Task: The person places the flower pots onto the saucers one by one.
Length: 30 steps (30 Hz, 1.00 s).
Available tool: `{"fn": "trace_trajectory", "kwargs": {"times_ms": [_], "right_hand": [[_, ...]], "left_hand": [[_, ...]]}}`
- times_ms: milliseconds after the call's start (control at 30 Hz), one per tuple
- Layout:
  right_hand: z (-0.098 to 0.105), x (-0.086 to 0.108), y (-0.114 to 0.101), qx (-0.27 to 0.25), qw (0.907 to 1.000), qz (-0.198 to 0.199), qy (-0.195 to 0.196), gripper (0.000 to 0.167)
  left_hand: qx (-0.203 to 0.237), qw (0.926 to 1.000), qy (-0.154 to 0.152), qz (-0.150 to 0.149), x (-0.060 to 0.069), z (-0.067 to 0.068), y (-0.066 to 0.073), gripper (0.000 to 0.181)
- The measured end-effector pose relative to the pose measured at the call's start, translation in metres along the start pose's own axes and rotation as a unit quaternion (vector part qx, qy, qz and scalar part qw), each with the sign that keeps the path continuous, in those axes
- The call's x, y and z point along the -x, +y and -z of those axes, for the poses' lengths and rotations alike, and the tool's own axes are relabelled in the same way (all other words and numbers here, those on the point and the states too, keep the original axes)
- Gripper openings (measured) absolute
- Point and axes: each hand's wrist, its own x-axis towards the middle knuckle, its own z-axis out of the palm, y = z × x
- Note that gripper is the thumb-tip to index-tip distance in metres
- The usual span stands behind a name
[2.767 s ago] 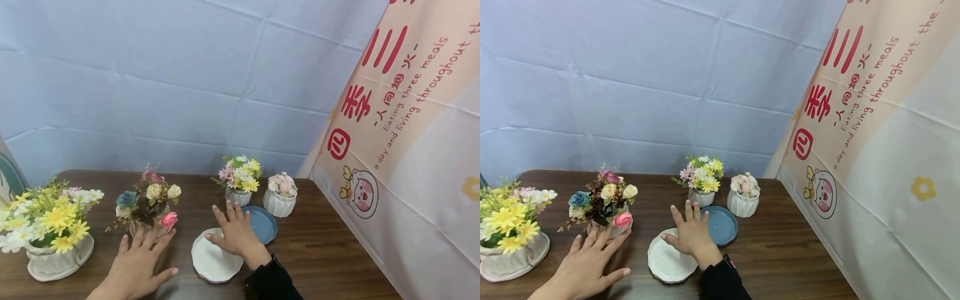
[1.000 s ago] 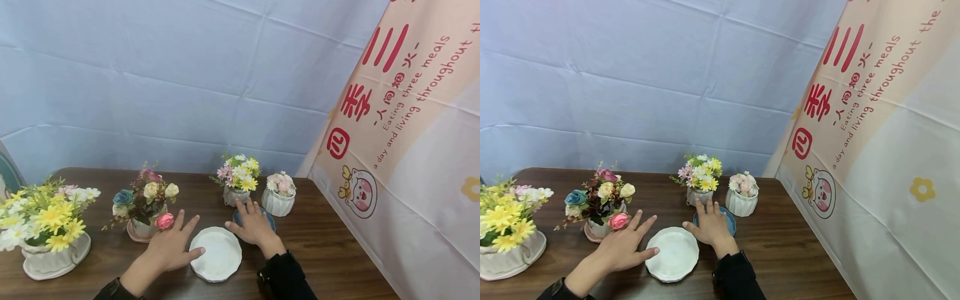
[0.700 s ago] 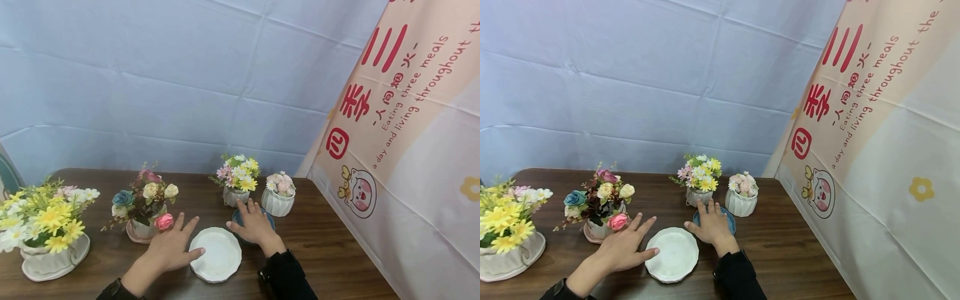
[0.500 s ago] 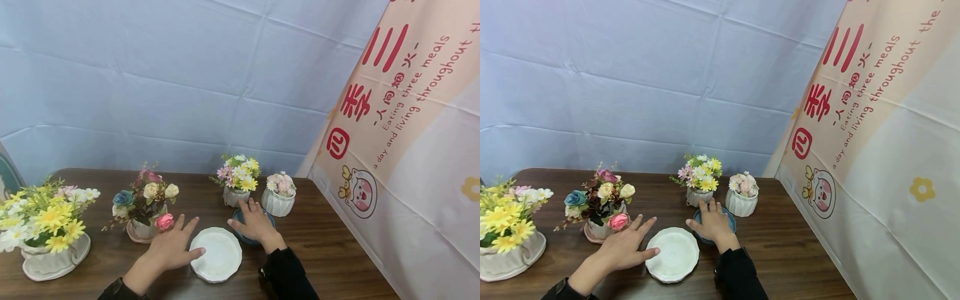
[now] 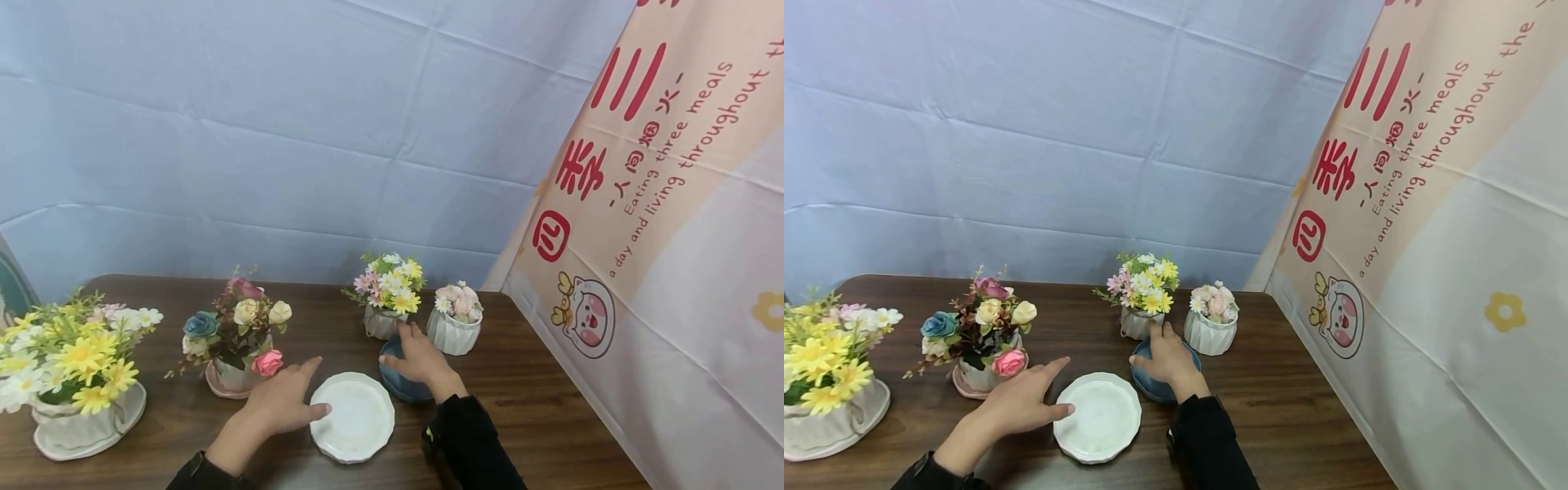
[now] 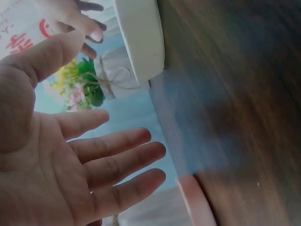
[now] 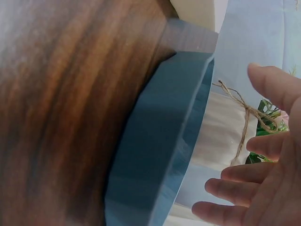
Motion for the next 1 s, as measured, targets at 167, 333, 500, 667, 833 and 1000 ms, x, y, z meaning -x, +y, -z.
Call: {"fn": "trace_trajectory", "kwargs": {"times_ms": [167, 333, 500, 667, 833, 1000], "right_hand": [[0.001, -0.005, 0.002, -0.025, 0.9997, -0.006, 0.002, 0.078], [0.0, -0.012, 0.007, -0.073, 0.997, -0.014, 0.02, 0.074], [-0.001, -0.017, 0.01, -0.094, 0.9942, -0.046, 0.026, 0.077], [-0.001, -0.021, 0.011, -0.121, 0.9902, -0.063, 0.032, 0.079], [0.0, -0.026, 0.011, -0.143, 0.9867, -0.067, 0.039, 0.073], [0.002, -0.033, 0.008, -0.149, 0.986, -0.07, 0.028, 0.031]], "left_hand": [[0.016, 0.9998, 0.01, 0.008, -0.001, -0.001, 0.0, 0.073], [0.034, 0.999, 0.017, 0.022, -0.002, -0.001, 0.001, 0.07], [0.048, 0.998, 0.028, 0.031, -0.004, -0.001, 0.004, 0.068], [0.076, 0.9959, 0.021, 0.046, -0.006, -0.003, 0.006, 0.066], [0.086, 0.9944, 0.007, 0.06, -0.009, -0.003, 0.006, 0.06], [0.088, 0.9941, -0.001, 0.064, -0.01, -0.004, 0.003, 0.056]]}}
